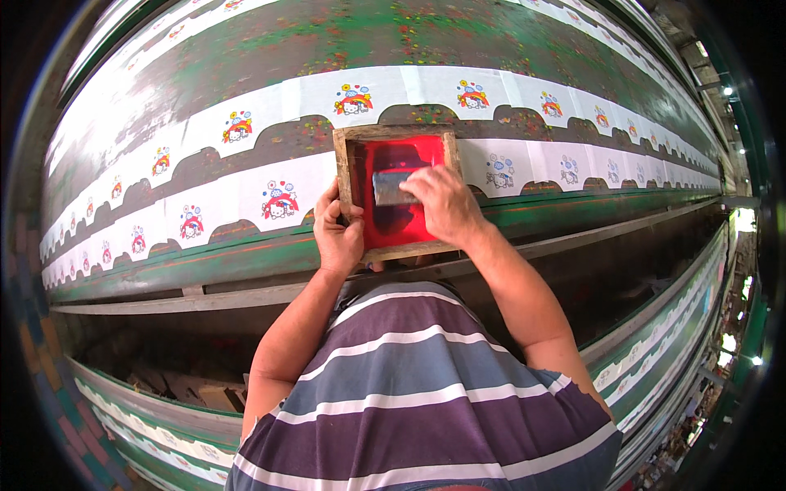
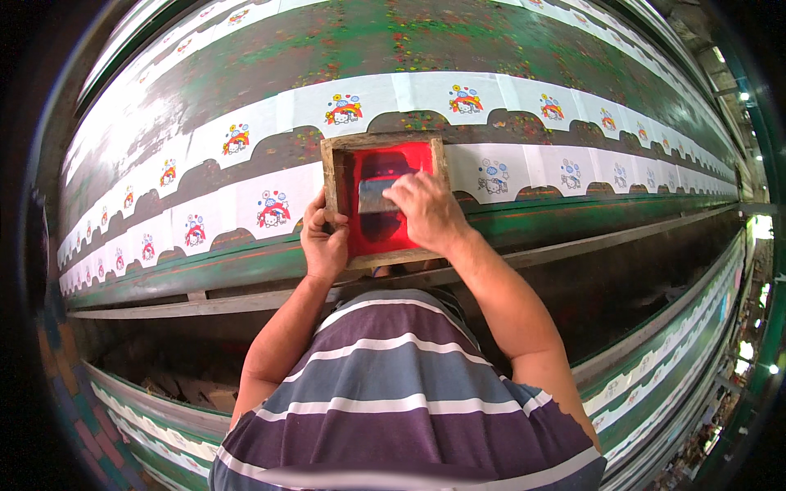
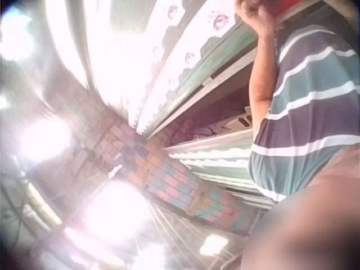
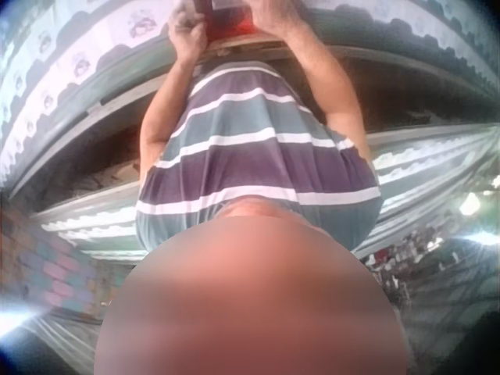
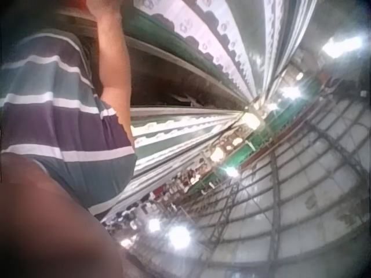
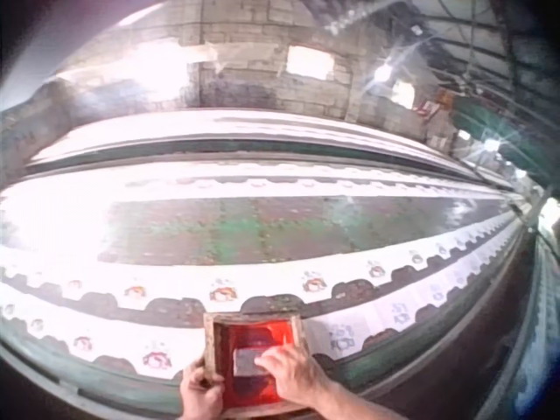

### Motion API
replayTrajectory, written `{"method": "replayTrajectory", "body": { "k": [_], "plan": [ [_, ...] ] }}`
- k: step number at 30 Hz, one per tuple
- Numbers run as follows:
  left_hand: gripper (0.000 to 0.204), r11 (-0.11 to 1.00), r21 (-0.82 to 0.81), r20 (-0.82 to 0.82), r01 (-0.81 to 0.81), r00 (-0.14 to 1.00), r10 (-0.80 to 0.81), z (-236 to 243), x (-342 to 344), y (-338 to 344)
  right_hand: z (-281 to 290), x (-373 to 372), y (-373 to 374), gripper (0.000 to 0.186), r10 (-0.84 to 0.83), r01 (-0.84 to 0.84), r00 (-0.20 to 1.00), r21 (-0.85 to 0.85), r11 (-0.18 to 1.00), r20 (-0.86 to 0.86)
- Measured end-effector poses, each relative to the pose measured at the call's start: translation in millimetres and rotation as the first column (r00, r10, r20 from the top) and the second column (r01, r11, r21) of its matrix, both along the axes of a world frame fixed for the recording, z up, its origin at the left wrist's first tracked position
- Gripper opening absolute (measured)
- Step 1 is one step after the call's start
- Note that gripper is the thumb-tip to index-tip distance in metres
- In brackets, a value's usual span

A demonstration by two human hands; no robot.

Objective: The person repeatedly rubs a small rectangular block over a red inked surface inside a wooden frame, then presses the frame onto a cloth laid on a green table to transfer a printed design. The person continues this cycle across multiple cloths.

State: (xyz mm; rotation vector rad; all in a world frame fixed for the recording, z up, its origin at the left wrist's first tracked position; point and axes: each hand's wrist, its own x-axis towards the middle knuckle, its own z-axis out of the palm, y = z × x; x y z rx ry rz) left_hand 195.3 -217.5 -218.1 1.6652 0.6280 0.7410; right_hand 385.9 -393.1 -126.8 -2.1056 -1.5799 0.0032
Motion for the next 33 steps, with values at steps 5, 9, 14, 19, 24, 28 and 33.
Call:
{"method": "replayTrajectory", "body": {
  "k": [5,9,14,19,24,28,33],
  "plan": [
    [0.024,0.998,0.055,-0.019,-0.002,1.000,0.003,4,0,1,4,-49,-32,0.034,-0.002,0.003,1.000,0.032,0.999,-0.028],
    [0.024,1.000,0.020,0.004,0.012,1.000,-0.012,6,0,0,8,-69,-48,0.034,0.014,-0.013,0.998,0.015,1.000,-0.068],
    [0.023,1.000,-0.011,-0.004,0.009,1.000,-0.009,9,0,3,9,-68,-60,0.039,0.064,-0.066,0.985,-0.010,0.998,-0.160],
    [0.025,1.000,0.015,0.083,0.001,0.997,-0.003,20,4,-1,5,-54,-96,0.040,-0.113,0.160,0.967,0.203,0.966,-0.227],
    [0.025,0.996,0.087,0.077,-0.015,0.997,0.009,31,33,-42,-12,-26,-150,0.037,-0.276,0.476,0.811,0.306,0.825,-0.516],
    [0.026,0.993,0.116,0.085,-0.027,0.996,0.017,26,79,-96,-17,5,-202,0.037,-0.276,0.489,0.788,0.287,0.824,-0.550],
    [0.026,0.998,0.067,0.089,0.010,0.996,-0.016,12,125,-145,-20,45,-258,0.037,-0.271,0.485,0.789,0.288,0.825,-0.552]
  ]
}}
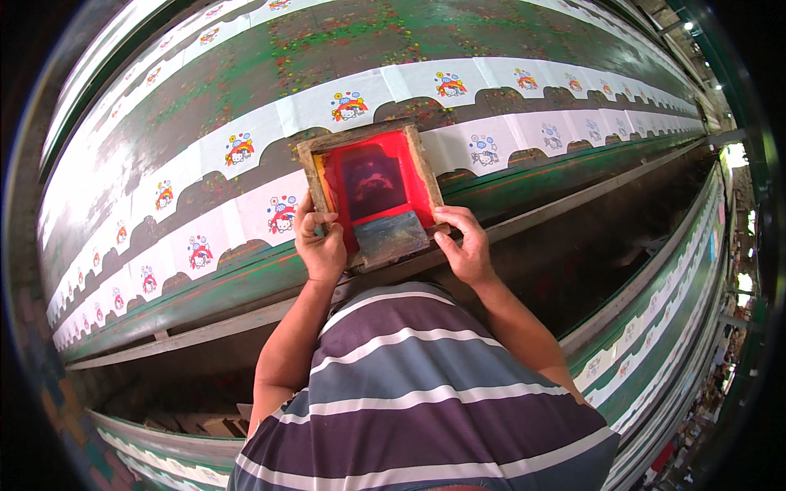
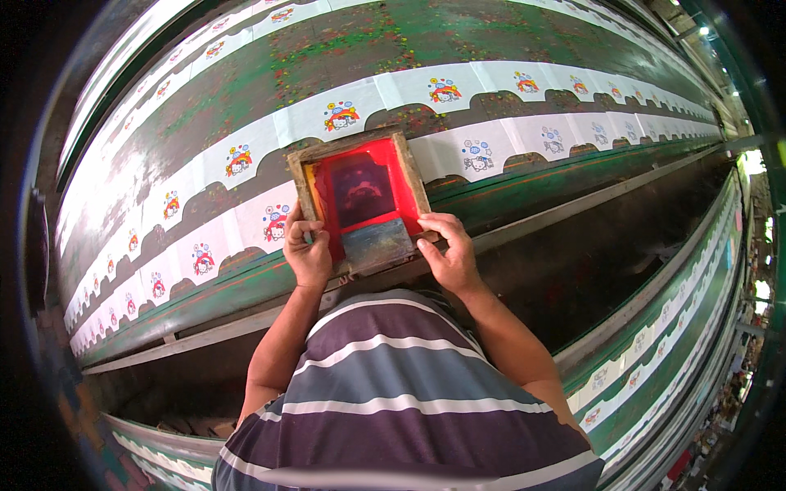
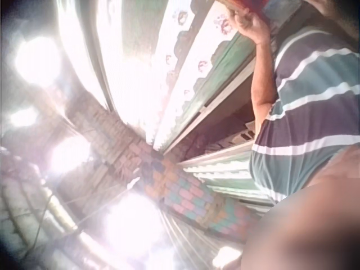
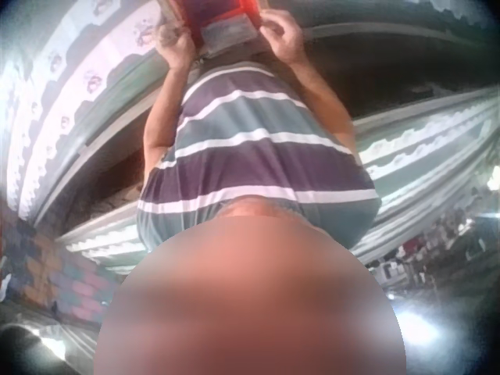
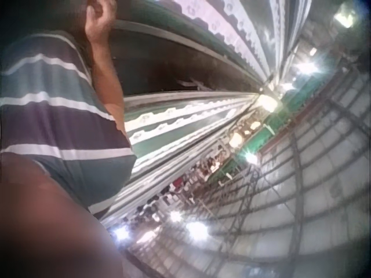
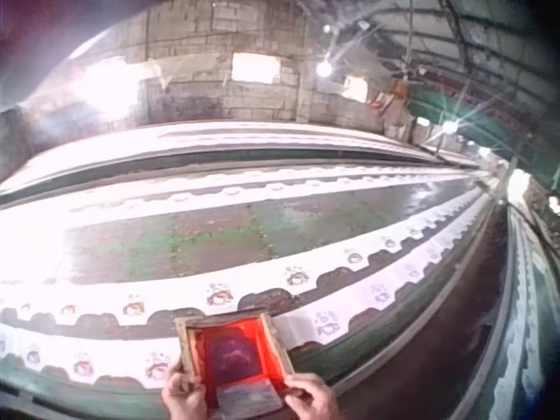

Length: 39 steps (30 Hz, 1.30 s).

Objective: The person repeatedly rubs a small rectangular block over a red inked surface inside a wooden frame, then presses the frame onto a cloth laid on a green table to transfer a printed design. The person continues this cycle across multiple cloths.

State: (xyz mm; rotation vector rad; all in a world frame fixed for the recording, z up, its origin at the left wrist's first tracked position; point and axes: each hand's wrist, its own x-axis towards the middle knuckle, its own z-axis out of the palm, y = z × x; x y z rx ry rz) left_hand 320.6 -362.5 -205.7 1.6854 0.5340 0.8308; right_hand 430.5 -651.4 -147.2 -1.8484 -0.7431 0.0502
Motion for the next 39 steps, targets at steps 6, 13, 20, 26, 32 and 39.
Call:
{"method": "replayTrajectory", "body": {
  "k": [6,13,20,26,32,39],
  "plan": [
    [0.023,0.997,-0.075,0.040,0.025,0.999,-0.022,-7,17,-18,-6,26,-31,0.035,0.081,-0.081,0.997,0.013,0.997,0.003],
    [0.023,0.987,-0.162,0.022,0.005,1.000,-0.001,-9,20,-22,-6,34,-38,0.037,0.122,-0.122,0.992,0.013,0.992,0.018],
    [0.024,0.987,-0.162,0.043,0.006,0.999,0.001,-11,25,-25,-3,36,-42,0.037,0.143,-0.142,0.989,-0.012,0.990,0.042],
    [0.022,0.984,-0.181,0.026,-0.002,1.000,0.006,-11,27,-26,-3,35,-41,0.037,0.102,-0.102,0.994,-0.001,0.995,0.034],
    [0.021,0.989,-0.147,0.006,-0.001,1.000,0.002,-12,28,-25,7,31,-30,0.033,0.051,-0.042,0.989,-0.065,0.997,0.141],
    [0.023,0.984,-0.177,-0.002,0.004,1.000,-0.005,-13,25,-24,28,27,-13,0.033,0.215,-0.165,0.918,-0.173,0.971,0.332]
  ]
}}
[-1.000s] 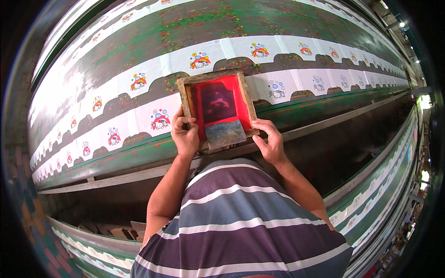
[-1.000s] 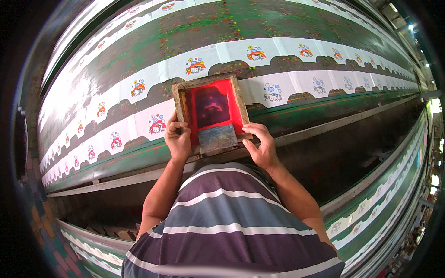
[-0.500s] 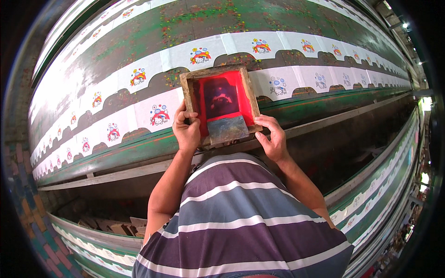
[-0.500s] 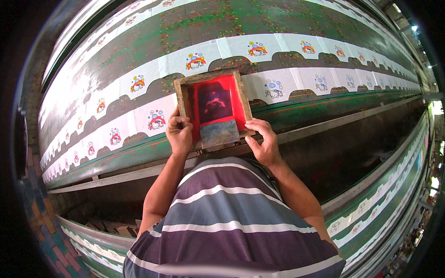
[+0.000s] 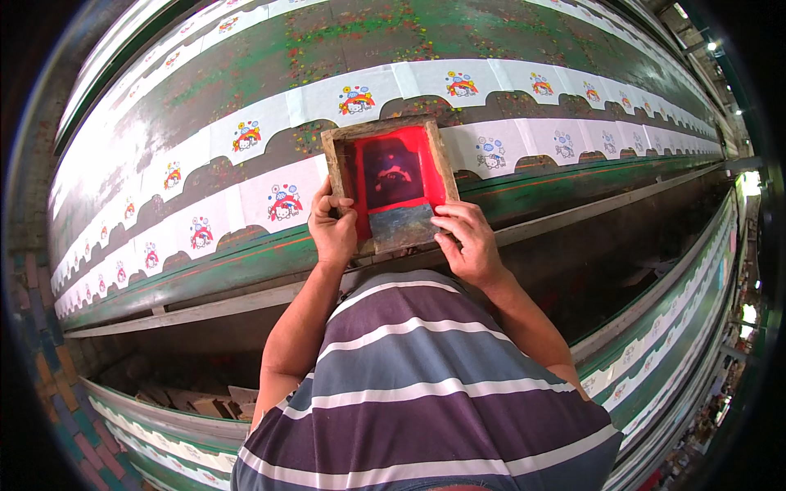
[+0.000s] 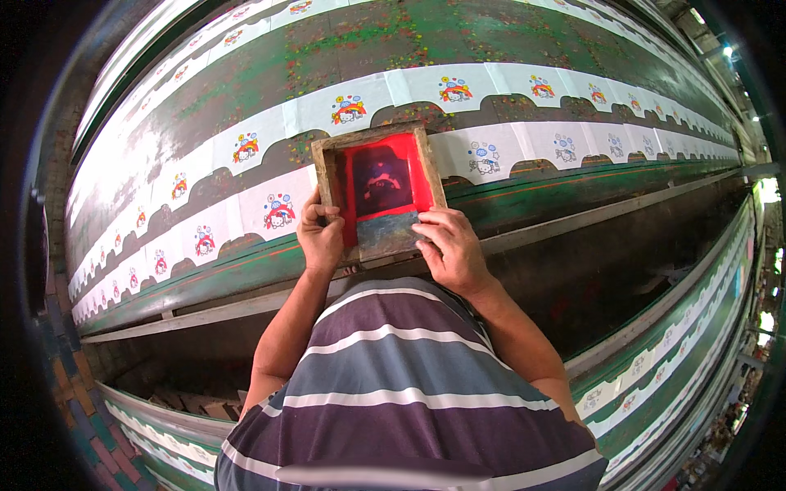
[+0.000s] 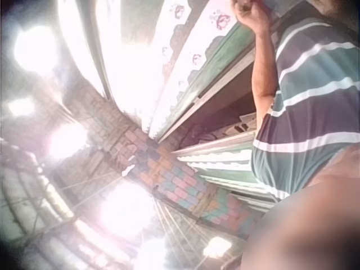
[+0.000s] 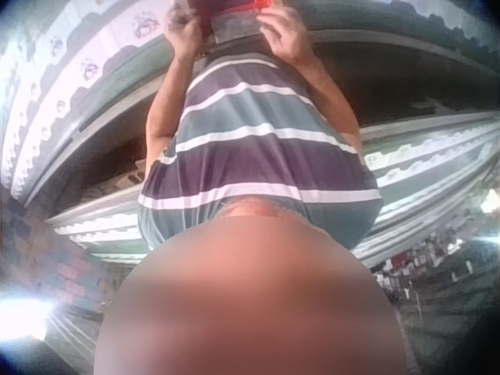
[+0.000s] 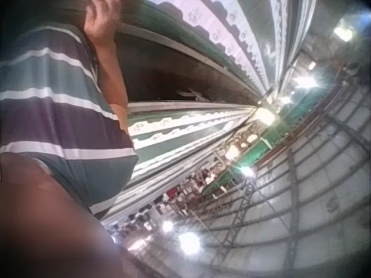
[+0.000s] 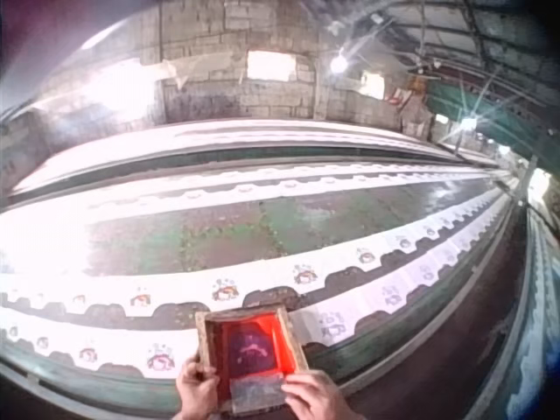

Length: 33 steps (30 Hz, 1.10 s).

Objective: The person repeatedly rubs a small rectangular block over a red inked surface inside a wooden frame, then presses the frame onto a cloth laid on a green table to transfer a printed design. The person continues this cycle across multiple cloths.

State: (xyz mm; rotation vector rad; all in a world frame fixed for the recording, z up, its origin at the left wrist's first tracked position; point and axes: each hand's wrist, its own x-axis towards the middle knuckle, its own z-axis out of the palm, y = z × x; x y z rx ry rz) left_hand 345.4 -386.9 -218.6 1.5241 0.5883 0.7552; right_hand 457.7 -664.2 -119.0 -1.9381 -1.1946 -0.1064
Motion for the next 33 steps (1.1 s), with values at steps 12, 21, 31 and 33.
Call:
{"method": "replayTrajectory", "body": {
  "k": [12,21,31,33],
  "plan": [
    [0.021,0.996,-0.082,0.021,0.016,1.000,-0.014,-10,-1,7,-4,10,10,0.049,0.268,-0.241,0.957,-0.215,0.947,0.111],
    [0.019,0.996,-0.089,-0.005,-0.008,1.000,0.008,-14,-4,9,-5,23,43,0.021,0.328,-0.243,0.921,-0.349,0.905,0.210],
    [0.018,0.964,-0.264,0.095,-0.011,0.995,0.038,-5,-2,1,22,110,92,0.024,0.441,-0.431,0.891,-0.490,0.757,-0.102],
    [0.016,0.977,-0.212,0.073,-0.026,0.996,0.043,-4,-1,-2,18,126,107,0.027,0.390,-0.382,0.916,-0.489,0.784,-0.091]
  ]
}}
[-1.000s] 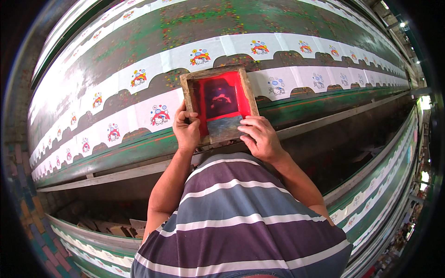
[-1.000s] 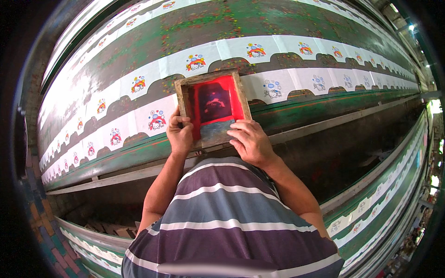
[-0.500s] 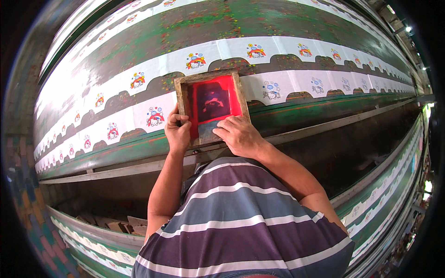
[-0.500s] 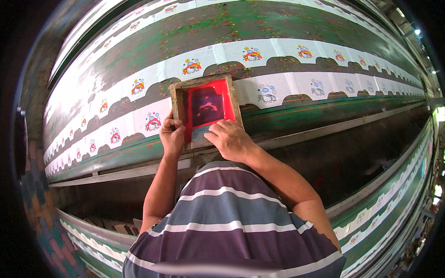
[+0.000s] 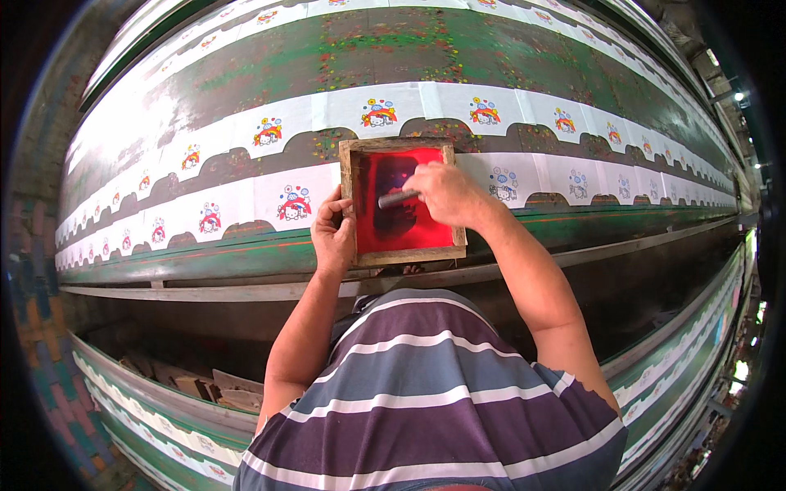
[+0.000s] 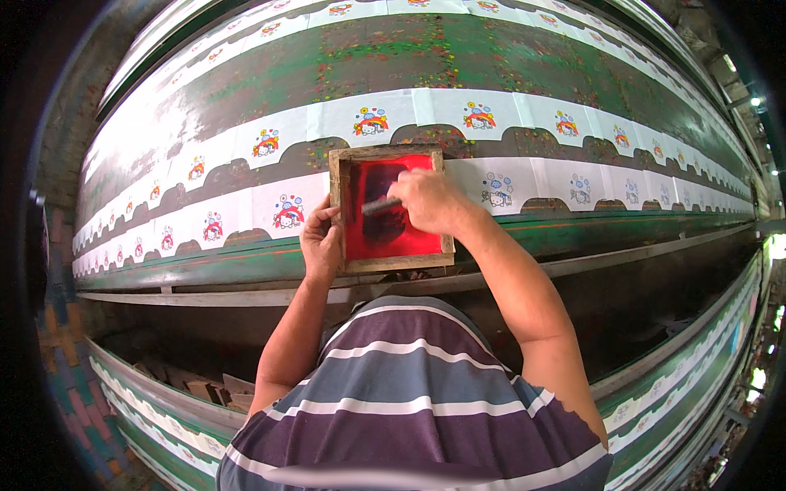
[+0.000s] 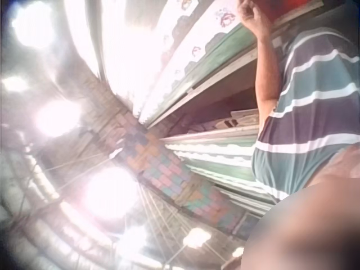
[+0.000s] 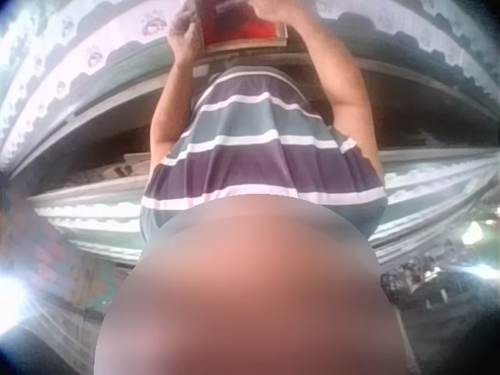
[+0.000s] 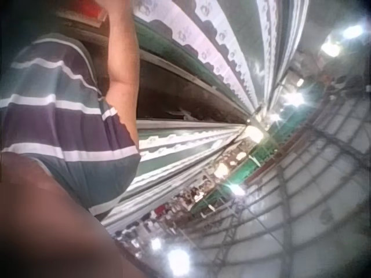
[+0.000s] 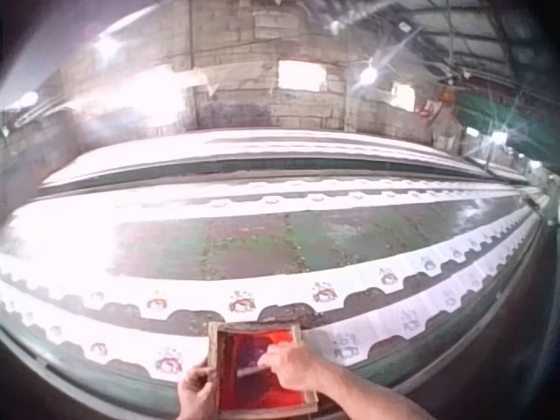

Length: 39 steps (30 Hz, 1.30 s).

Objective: The person repeatedly rubs a small rectangular block over a red inked surface inside a wooden frame, then presses the frame onto a cloth laid on a green table to transfer a printed design. The person continues this cycle across multiple cloths.

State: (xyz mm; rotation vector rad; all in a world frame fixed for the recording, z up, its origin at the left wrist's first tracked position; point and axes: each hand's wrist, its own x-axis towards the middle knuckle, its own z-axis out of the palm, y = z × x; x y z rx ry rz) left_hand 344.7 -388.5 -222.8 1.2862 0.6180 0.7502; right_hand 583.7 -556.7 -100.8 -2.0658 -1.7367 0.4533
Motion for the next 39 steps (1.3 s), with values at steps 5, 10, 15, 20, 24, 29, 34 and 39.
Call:
{"method": "replayTrajectory", "body": {
  "k": [5,10,15,20,24,29,34,39],
  "plan": [
    [0.013,0.992,0.123,-0.051,0.011,0.999,-0.004,-2,2,3,-10,26,29,0.035,-0.099,0.089,0.994,0.193,0.977,0.044],
    [0.014,0.974,0.221,-0.119,0.045,0.993,-0.019,3,-1,3,-19,12,23,0.044,-0.179,0.156,0.977,0.186,0.970,0.118],
    [0.016,0.972,0.233,-0.118,0.037,0.993,-0.009,9,-1,0,-27,-41,-4,0.039,-0.214,0.183,0.969,0.222,0.958,0.123],
    [0.015,0.966,0.255,-0.130,0.048,0.991,-0.015,7,-4,1,-25,-89,-37,0.035,-0.212,0.173,0.968,0.251,0.952,0.134],
    [0.024,0.981,0.191,-0.082,0.016,0.997,0.000,9,-5,-2,-21,-113,-52,0.029,-0.203,0.176,0.975,0.236,0.956,0.095],
    [0.037,0.935,0.349,-0.212,0.072,0.977,0.004,12,-3,-2,-15,-119,-62,0.033,-0.174,0.169,0.985,0.201,0.965,0.004],
    [0.039,0.921,0.379,-0.286,0.089,0.958,0.025,16,-4,-1,-16,-114,-89,0.044,-0.215,0.229,0.973,0.293,0.928,-0.079],
    [0.033,0.925,0.375,-0.201,0.057,0.979,0.021,31,6,-9,-36,-97,-128,0.033,-0.482,0.548,0.837,0.414,0.727,-0.260]
  ]
}}
